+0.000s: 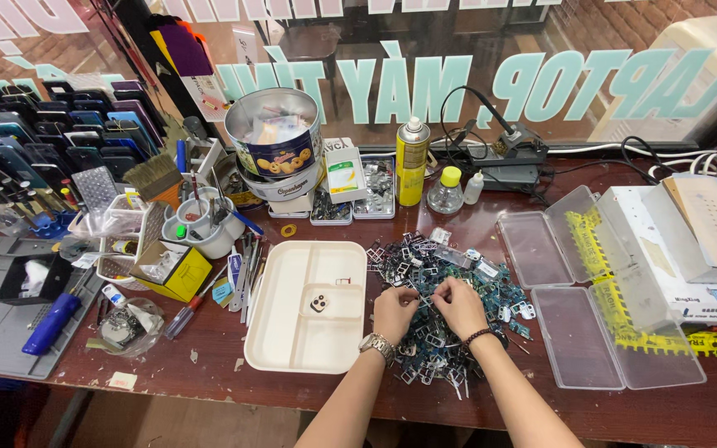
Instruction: The person picks small phone components one at a time from a pile on the workbench and sorts them by type into the compartments of a divided tray, occasionally placing pieces into small plastic containers beside the pile.
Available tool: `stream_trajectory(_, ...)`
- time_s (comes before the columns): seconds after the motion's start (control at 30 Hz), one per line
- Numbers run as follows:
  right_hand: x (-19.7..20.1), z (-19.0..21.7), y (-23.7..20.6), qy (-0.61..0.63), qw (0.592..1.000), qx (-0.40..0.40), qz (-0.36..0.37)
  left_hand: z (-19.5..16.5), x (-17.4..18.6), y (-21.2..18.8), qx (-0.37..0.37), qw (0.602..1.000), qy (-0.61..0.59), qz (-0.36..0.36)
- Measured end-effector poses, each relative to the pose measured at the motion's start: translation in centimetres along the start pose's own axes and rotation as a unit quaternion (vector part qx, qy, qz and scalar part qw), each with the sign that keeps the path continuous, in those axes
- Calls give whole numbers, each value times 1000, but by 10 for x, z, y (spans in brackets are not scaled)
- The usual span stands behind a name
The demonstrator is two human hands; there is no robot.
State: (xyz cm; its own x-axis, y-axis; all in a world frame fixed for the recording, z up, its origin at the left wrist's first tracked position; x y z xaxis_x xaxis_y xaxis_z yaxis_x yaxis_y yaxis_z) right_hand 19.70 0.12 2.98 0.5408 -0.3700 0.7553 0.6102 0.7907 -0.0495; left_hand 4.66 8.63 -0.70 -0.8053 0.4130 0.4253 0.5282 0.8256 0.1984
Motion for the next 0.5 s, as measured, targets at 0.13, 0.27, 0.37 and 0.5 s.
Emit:
stream_trajectory(0.13,6,28,-19,-71,995,76,-11,-8,-3,-2,-18,997,80,3)
stream_trajectory(0.27,14,52,-23,-104,988,112,-20,-14,-1,-2,-20,995,95,23)
stream_trajectory(0.37,16,60,-22,-114,981,154,-4,-8,1,-2,13,997,61,45)
stream_trajectory(0.5,4,47,-5,-67,990,86,92,2,8,7,21,996,-83,27)
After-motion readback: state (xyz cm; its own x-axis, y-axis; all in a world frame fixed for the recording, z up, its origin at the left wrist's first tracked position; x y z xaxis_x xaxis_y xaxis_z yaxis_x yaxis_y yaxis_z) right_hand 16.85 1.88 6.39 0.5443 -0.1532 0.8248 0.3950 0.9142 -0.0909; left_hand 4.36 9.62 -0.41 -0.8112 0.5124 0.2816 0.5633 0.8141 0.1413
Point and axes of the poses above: each hand's wrist, its own y-axis towards the middle knuckle, its own x-axis out of the back of the hand, z = x × y, the point moved 8 cm from there along y, towards the middle knuckle, and after that the axes turned 9 degrees about -x, right-handed, at the moved point
